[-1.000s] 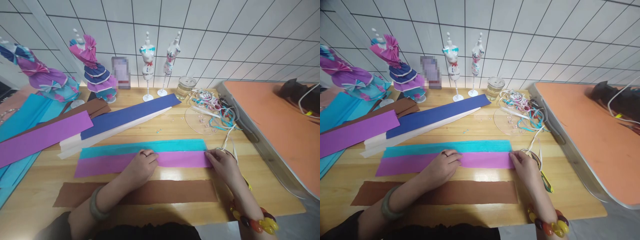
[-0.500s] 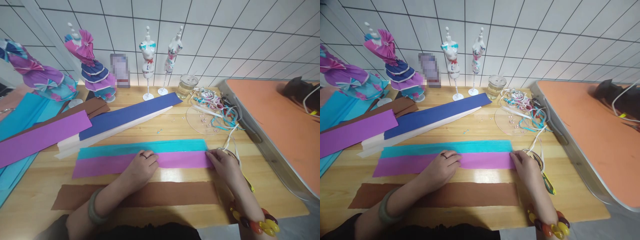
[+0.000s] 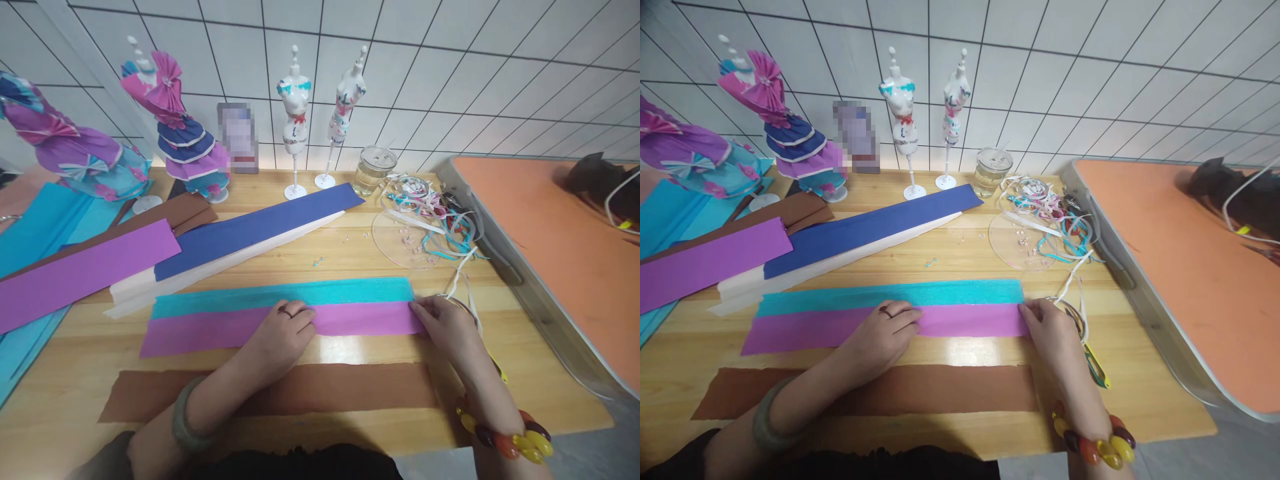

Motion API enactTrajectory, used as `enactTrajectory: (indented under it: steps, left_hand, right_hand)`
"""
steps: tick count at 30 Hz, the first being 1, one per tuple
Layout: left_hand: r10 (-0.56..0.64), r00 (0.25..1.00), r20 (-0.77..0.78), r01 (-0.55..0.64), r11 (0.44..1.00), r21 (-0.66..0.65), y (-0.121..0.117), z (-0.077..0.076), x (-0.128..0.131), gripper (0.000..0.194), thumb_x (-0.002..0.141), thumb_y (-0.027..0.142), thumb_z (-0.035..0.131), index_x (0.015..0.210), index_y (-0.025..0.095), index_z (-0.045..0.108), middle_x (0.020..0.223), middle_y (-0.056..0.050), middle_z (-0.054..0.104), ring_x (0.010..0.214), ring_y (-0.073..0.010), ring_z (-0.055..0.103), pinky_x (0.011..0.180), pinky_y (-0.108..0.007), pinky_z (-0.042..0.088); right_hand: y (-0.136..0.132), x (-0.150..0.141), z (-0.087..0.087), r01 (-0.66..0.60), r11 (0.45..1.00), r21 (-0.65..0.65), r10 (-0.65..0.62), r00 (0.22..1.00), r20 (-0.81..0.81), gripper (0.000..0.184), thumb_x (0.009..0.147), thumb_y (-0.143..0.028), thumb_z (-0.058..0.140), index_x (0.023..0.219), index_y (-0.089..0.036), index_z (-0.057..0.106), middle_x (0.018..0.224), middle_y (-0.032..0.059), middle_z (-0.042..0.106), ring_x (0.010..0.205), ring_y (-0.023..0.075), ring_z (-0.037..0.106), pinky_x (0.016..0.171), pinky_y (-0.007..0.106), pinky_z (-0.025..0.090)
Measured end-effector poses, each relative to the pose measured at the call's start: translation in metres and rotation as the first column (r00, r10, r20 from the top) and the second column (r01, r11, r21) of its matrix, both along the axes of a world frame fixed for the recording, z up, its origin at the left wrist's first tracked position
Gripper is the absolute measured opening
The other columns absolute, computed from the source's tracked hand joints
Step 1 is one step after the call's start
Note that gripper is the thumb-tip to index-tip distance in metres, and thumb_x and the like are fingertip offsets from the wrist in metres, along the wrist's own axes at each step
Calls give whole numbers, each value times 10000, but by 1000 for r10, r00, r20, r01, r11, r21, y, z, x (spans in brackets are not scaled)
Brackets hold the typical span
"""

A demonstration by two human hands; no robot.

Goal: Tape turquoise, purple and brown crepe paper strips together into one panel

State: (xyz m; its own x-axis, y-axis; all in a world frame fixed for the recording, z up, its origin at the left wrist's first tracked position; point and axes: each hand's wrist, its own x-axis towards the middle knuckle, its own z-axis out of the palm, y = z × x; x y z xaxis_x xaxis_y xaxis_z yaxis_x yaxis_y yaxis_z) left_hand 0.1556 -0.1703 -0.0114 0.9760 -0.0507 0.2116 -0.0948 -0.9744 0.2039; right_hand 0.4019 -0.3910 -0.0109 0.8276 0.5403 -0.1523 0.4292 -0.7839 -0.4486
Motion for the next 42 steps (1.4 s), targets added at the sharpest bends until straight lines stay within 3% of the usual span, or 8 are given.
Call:
enactTrajectory:
  steps: [15,21,26,32,34,36,39,42]
  left_hand:
    - [5,1000,-18,-5,1000,-5,-1,0,-1,176,881,99,410,825,154,568,1017,-75,595,946,-207,471,770,-355,394]
    - [17,998,-67,-16,1000,14,-3,3,-1,119,865,106,451,827,160,550,971,-66,586,930,-207,471,755,-357,387]
    - [30,995,-97,-27,999,38,-6,8,-2,101,868,117,458,832,161,542,954,-60,577,912,-206,471,739,-360,385]
    - [31,996,-83,-27,999,45,-7,8,-4,113,870,123,463,803,162,545,938,-55,580,913,-204,477,735,-358,385]
    - [38,996,-83,-34,998,47,-8,8,-5,107,868,123,472,801,161,546,929,-53,582,912,-206,481,730,-358,386]
    - [47,995,-90,-42,998,46,-9,8,-5,97,865,124,482,805,160,549,933,-53,585,919,-211,486,735,-360,388]
    - [53,994,-93,-49,998,43,-10,8,-5,79,871,138,493,842,158,563,968,-59,593,954,-218,487,769,-368,395]
    - [60,993,-101,-56,997,46,-10,8,-6,81,874,140,493,863,158,572,983,-61,599,978,-222,488,787,-371,401]
  right_hand:
    - [2,3,-1,94,994,-62,-97,994,-55,338,766,-516,482,842,-207,593,631,45,646,573,203,588,558,322,409]
    - [1,-19,14,151,983,-108,-120,961,249,495,800,-563,431,1078,-177,569,731,78,646,678,251,591,554,340,381]
    - [4,-47,25,58,973,223,-116,959,259,453,802,-544,471,1068,-197,588,900,70,648,691,189,607,598,328,457]
    - [-1,-46,29,246,788,565,-275,961,-34,435,811,-515,513,1043,-150,565,778,60,647,613,177,635,569,330,533]
    - [4,-59,26,63,834,547,-127,989,81,362,853,-461,479,1034,-165,581,890,91,670,772,203,661,709,379,550]
    - [14,-83,20,-265,884,384,188,956,227,330,887,-393,448,1094,-178,587,1084,119,655,1006,225,618,883,424,501]
    - [32,-117,8,-632,763,140,584,765,270,469,916,-326,402,1350,-149,410,1367,138,471,1282,222,407,1053,458,362]
    - [40,-126,-3,-697,717,4,666,686,293,537,933,-345,363,1418,-122,300,1427,145,382,1344,215,299,1097,486,278]
